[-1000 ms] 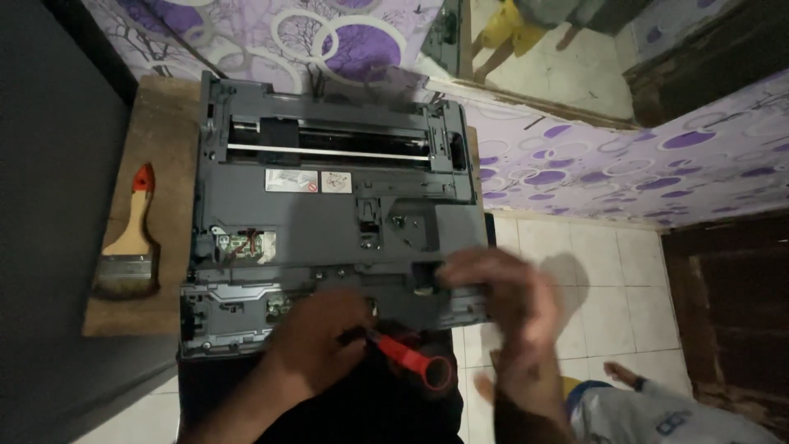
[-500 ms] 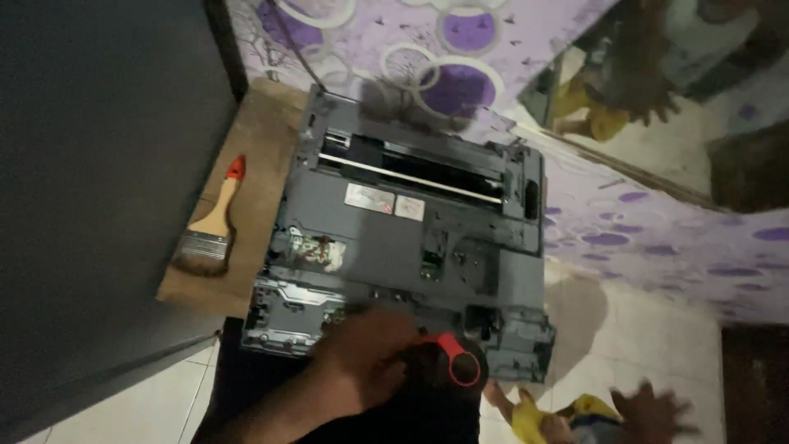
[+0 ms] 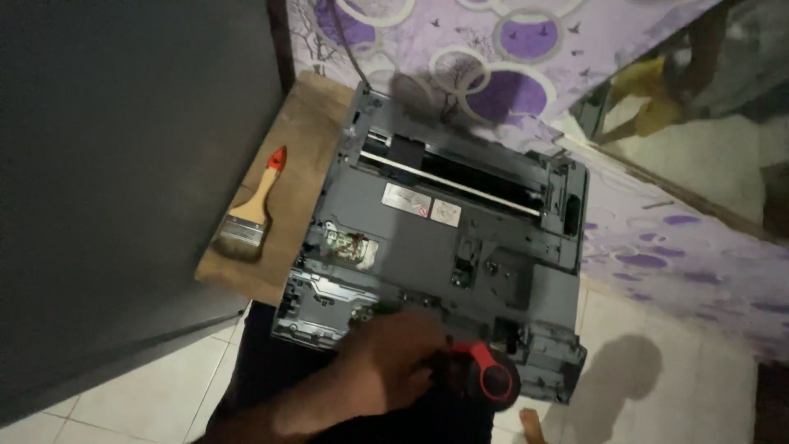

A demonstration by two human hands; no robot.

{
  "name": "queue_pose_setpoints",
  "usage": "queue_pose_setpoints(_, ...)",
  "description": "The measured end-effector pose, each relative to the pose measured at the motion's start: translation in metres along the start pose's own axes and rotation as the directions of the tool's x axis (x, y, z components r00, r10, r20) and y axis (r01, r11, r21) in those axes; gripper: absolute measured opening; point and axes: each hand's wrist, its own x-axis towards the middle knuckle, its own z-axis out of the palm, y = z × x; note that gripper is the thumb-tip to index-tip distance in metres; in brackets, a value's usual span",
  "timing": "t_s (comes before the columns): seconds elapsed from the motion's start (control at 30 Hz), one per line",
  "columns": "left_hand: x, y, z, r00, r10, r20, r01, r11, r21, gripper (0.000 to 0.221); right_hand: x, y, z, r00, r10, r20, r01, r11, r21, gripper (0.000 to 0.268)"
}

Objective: Disassembling a printer by removing screws from the internal frame and lifting off the outer casing.

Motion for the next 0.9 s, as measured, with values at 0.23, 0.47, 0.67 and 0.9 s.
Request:
queue_pose_setpoints(0.23, 0.0, -0.005, 0.015, 0.957, 0.206, -0.202, -0.226, 0.971, -0.083, 0.04, 0.021, 0.037, 0.048, 0.967, -0.106, -0.232, 0.214, 0.832, 0.512, 0.011)
queue_pose_setpoints(0.47, 0.003, -0.014, 0.018, 0.984, 0.071, -0.16, -0.07, 0.997, 0.012, 0.017, -0.054, -0.218, -0.073, 0.69, -0.723, -0.036, 0.134, 0.078, 0.988, 0.102)
queue_pose_setpoints(0.67, 0.003, 0.029, -0.021, 0.94, -0.222, 0.257, 0.236, 0.971, -0.025, 0.028, -0.04, -0.231, -0.062, 0.588, -0.807, -0.062, -0.205, -0.223, 0.953, 0.03)
queue_pose_setpoints(0.9, -0.001, 0.016, -0.006, 0.999, -0.038, -0.001, 0.037, 0.987, -0.157, 0.006, -0.038, -0.227, -0.062, 0.533, -0.838, -0.116, -0.28, -0.304, 0.911, 0.064)
